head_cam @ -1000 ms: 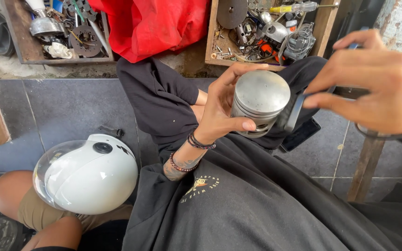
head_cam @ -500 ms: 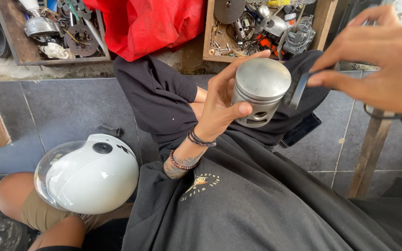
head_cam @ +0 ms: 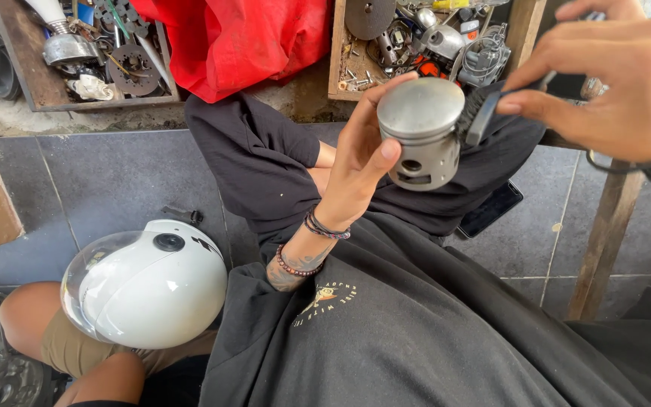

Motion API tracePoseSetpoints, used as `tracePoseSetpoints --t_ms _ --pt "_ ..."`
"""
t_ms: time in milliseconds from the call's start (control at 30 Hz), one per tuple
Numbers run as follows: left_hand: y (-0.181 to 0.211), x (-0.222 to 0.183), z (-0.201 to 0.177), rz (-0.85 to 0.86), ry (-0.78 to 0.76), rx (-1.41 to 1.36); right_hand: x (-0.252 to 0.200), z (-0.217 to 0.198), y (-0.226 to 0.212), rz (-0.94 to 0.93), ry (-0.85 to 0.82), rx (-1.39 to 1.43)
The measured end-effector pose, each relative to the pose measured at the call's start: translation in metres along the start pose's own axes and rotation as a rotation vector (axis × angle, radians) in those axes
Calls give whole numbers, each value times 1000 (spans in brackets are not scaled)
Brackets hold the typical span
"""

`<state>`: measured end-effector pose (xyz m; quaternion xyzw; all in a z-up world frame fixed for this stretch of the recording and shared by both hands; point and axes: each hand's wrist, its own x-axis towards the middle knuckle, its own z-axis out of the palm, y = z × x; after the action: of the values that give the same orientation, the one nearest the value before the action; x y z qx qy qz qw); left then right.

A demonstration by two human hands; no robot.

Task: Inspecting a motorcycle engine piston using a screwdriver to check for wear or damage.

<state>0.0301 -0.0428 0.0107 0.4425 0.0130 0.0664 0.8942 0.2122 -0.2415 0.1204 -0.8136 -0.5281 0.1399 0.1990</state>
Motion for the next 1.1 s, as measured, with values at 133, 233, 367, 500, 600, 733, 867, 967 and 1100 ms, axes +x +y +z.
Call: tracePoseSetpoints --t_ms 133,233,367,500,600,733,867,967,1100 --pt "-5 -2 2 -16 37 75 4 8 21 -41 -4 36" --pt "-1 -7 4 -12 28 107 3 11 30 -110 -9 -38" --pt "7 -15 9 -6 8 136 2 20 43 -118 -57 -149" --pt "5 -27 12 42 -3 187 3 23 39 -130 -69 -90" --pt "3 -36 11 19 -6 146 2 30 43 -150 -67 -196" --pt "4 -39 11 15 -5 136 6 24 30 -212 -54 -139" --pt "8 -35 10 9 -42 161 10 16 6 -284 -34 38" --pt "7 -30 14 -65 -10 129 -6 24 7 -249 -21 27" --pt "-5 -22 7 -187 -54 -124 -8 24 0 -158 -8 0"
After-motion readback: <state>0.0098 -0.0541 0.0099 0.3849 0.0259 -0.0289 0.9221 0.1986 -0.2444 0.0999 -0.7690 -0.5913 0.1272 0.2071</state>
